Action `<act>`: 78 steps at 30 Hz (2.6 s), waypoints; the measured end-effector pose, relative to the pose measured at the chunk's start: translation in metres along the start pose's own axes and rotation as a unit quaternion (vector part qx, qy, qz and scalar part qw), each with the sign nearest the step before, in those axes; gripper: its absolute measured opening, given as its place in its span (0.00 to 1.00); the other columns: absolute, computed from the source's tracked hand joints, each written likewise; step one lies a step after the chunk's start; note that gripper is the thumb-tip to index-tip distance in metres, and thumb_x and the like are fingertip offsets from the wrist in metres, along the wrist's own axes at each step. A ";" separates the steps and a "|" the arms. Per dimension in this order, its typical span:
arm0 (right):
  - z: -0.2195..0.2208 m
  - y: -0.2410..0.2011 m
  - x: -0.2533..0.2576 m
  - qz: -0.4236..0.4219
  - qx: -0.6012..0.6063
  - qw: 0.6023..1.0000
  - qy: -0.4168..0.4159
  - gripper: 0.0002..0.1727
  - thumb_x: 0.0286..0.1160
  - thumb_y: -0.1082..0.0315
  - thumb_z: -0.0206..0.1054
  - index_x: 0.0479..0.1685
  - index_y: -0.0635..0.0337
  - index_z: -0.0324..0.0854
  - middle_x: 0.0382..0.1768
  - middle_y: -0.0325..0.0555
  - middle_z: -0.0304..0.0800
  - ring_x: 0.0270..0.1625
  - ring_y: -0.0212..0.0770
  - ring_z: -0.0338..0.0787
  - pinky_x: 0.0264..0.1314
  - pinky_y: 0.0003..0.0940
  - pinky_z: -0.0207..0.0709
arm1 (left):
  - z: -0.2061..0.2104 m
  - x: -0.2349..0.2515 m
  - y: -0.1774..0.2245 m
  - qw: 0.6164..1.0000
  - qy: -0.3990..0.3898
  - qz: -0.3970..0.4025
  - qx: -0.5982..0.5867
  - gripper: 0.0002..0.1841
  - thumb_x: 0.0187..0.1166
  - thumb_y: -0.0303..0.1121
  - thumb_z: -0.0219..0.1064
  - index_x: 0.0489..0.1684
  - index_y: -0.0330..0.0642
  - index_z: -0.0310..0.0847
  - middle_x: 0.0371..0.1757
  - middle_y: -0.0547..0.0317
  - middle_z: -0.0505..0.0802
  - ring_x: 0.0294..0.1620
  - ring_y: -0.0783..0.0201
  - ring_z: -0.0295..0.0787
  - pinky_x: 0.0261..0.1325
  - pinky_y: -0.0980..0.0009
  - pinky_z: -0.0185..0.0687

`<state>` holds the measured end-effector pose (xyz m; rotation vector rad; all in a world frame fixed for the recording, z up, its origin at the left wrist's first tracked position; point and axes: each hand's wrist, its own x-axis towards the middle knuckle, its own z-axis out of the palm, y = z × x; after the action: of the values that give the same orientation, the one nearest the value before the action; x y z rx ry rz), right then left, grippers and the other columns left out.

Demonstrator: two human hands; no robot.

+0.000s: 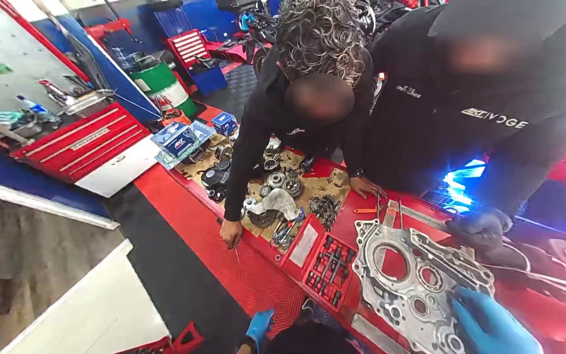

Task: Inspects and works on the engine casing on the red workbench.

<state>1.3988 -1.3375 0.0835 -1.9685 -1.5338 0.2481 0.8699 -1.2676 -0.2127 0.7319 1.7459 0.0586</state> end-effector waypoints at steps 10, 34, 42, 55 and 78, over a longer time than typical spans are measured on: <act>0.002 0.005 0.000 -0.015 0.008 1.000 0.010 0.12 0.78 0.66 0.69 0.50 0.66 0.89 0.49 0.60 0.94 0.54 0.55 0.93 0.62 0.51 0.84 | 0.012 0.002 0.090 0.997 0.001 0.054 -0.063 0.27 0.92 0.45 0.55 0.74 0.27 0.75 0.66 0.34 0.89 0.67 0.45 0.86 0.74 0.51 0.75; 0.001 -0.002 0.000 -0.010 -0.013 1.000 0.017 0.12 0.76 0.67 0.69 0.49 0.67 0.89 0.47 0.61 0.94 0.52 0.56 0.94 0.59 0.52 0.84 | 0.017 0.011 0.055 0.999 -0.024 0.003 -0.025 0.27 0.94 0.46 0.52 0.73 0.27 0.76 0.67 0.35 0.88 0.66 0.47 0.86 0.72 0.53 0.76; 0.000 -0.003 0.000 -0.003 -0.011 1.000 0.015 0.12 0.75 0.67 0.70 0.49 0.67 0.89 0.48 0.61 0.94 0.54 0.57 0.93 0.60 0.52 0.83 | 0.015 0.010 0.052 1.000 -0.026 0.002 -0.016 0.27 0.94 0.46 0.52 0.72 0.26 0.76 0.66 0.35 0.88 0.66 0.47 0.86 0.72 0.53 0.76; 0.000 -0.004 0.001 -0.011 -0.020 0.999 0.027 0.11 0.72 0.67 0.71 0.47 0.65 0.90 0.46 0.58 0.95 0.52 0.55 0.94 0.59 0.52 0.85 | 0.016 0.010 0.051 0.999 -0.035 0.006 0.008 0.27 0.94 0.47 0.51 0.72 0.29 0.78 0.66 0.37 0.89 0.65 0.48 0.87 0.71 0.53 0.76; 0.001 -0.002 0.001 0.005 -0.027 0.999 0.019 0.13 0.74 0.64 0.70 0.50 0.63 0.89 0.47 0.57 0.94 0.52 0.53 0.94 0.58 0.52 0.85 | 0.019 0.016 0.042 0.999 -0.039 0.007 0.005 0.28 0.94 0.47 0.51 0.70 0.27 0.79 0.65 0.36 0.89 0.66 0.46 0.86 0.72 0.50 0.75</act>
<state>1.3965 -1.3362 0.0841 -2.0123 -1.5215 0.1741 0.9032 -1.2324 -0.2154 0.7440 1.6675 0.0299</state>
